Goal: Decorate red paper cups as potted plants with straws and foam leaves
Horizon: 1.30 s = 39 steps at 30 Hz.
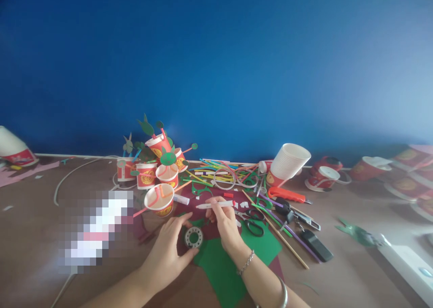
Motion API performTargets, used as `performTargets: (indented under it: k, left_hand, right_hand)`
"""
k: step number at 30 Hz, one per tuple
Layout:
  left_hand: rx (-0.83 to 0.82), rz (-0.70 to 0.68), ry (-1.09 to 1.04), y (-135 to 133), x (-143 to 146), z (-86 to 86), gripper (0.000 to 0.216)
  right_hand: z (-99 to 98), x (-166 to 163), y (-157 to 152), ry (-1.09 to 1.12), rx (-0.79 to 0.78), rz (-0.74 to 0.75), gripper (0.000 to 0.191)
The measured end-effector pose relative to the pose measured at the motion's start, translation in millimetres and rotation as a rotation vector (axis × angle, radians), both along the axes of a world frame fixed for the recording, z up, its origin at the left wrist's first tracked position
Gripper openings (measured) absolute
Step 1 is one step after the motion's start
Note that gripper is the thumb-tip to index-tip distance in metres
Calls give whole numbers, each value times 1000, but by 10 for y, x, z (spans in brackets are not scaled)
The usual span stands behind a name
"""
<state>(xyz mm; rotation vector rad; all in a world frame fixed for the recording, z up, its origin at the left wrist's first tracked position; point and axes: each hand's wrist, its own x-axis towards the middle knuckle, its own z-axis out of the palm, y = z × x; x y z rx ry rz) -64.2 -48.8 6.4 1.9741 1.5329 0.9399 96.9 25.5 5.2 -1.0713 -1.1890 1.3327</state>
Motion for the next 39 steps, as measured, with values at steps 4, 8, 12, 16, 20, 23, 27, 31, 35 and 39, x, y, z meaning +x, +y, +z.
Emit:
performTargets:
  k: [4,8,12,16,20,23,27,31,35,39]
  left_hand:
    - [34,-2,-5,-6,0,-6,66]
    - [51,-5,0,-10,-3,-7,65]
    - [59,1,5,-4,-6,-18,64]
    - [93,0,4,-4,-9,-47,65]
    - [114,6,10,-4,-12,-66,66]
    - [107,-1,9,-1,-12,-64,67]
    - [81,-13,3,4,-10,-47,65]
    - [48,-17,-10,14,-14,-36,65]
    - [26,-10,2,27,-17,-23,67]
    - [0,-8,22,31,-15,11,68]
  right_hand:
    - [59,30,-105,-67,131,-105,29]
    - [94,10,-209,-146,224,6,25]
    - [50,-2,-228,-251,305,107,23]
    - [-5,12,-225,-340,340,185,21]
    - [-4,8,-224,-422,380,232,18]
    - [14,-4,-220,-476,392,260,17]
    - [40,-14,-232,-514,396,285,17]
    - [75,-20,-249,-520,368,312,18]
    - [94,-24,-245,-494,329,337,21]
    - [90,-25,-222,-491,298,364,23]
